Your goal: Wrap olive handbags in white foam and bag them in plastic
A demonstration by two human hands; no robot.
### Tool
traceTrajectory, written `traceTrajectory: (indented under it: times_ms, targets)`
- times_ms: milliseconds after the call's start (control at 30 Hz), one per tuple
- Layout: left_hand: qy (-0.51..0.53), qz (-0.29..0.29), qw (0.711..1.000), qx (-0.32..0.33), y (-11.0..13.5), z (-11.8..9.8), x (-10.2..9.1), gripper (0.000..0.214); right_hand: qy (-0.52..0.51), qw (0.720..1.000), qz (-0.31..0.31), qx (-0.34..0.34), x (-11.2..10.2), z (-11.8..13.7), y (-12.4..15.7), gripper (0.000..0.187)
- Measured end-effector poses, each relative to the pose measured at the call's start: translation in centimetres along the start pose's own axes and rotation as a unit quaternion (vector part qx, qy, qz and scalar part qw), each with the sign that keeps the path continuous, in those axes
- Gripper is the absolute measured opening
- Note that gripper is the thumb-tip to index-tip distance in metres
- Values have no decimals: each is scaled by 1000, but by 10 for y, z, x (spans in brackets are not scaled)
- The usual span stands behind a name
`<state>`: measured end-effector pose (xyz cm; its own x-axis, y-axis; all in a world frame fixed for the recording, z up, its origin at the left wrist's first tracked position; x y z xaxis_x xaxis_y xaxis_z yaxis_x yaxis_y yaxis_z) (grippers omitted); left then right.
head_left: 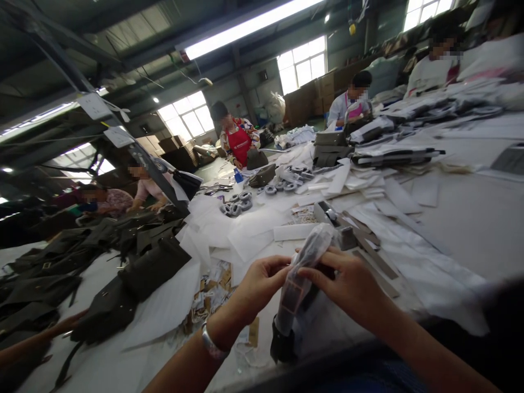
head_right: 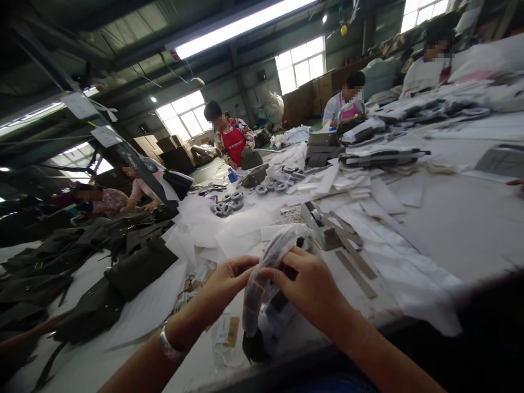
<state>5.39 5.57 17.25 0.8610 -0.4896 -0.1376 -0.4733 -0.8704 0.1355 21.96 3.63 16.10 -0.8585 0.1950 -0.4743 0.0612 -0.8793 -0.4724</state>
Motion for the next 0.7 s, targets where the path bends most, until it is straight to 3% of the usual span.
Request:
traceTrajectory:
  times_ms: [167,333,433,467,533,633,700]
  targets:
    - [-15,23,999,25,5,-13,0,41,68,997,-25,-1,-6,6,0,29]
    - [-15,31,999,11,7,0,4,47,-75,997,9,-21,-12,0,6,24]
    - [-10,21,1000,-4,8,8,2,48,-124,991,6,53,-19,-51,19,31]
    - [-3,11,1000,-11,8,10,0,49,-94,990,-17,103,-23,-77,26,34]
    - [9,-30,999,-13,7,9,-9,51,63,975,-56,207,-34,-133,43,31]
    - [31,-101,994,16,2,2,-25,56,154,945,-61,282,-40,-201,67,23]
    - [45,-128,990,37,-3,-3,-32,60,188,929,-55,313,-38,-230,77,20]
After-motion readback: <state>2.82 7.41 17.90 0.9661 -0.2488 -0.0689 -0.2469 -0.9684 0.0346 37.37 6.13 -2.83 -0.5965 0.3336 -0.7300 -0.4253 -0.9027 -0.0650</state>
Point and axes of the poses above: each hand's wrist, its own y-axis away from the middle knuckle, its own x-axis out of the palm, z = x × y, the point moved 5 cm from there along -y, towards the middle knuckle
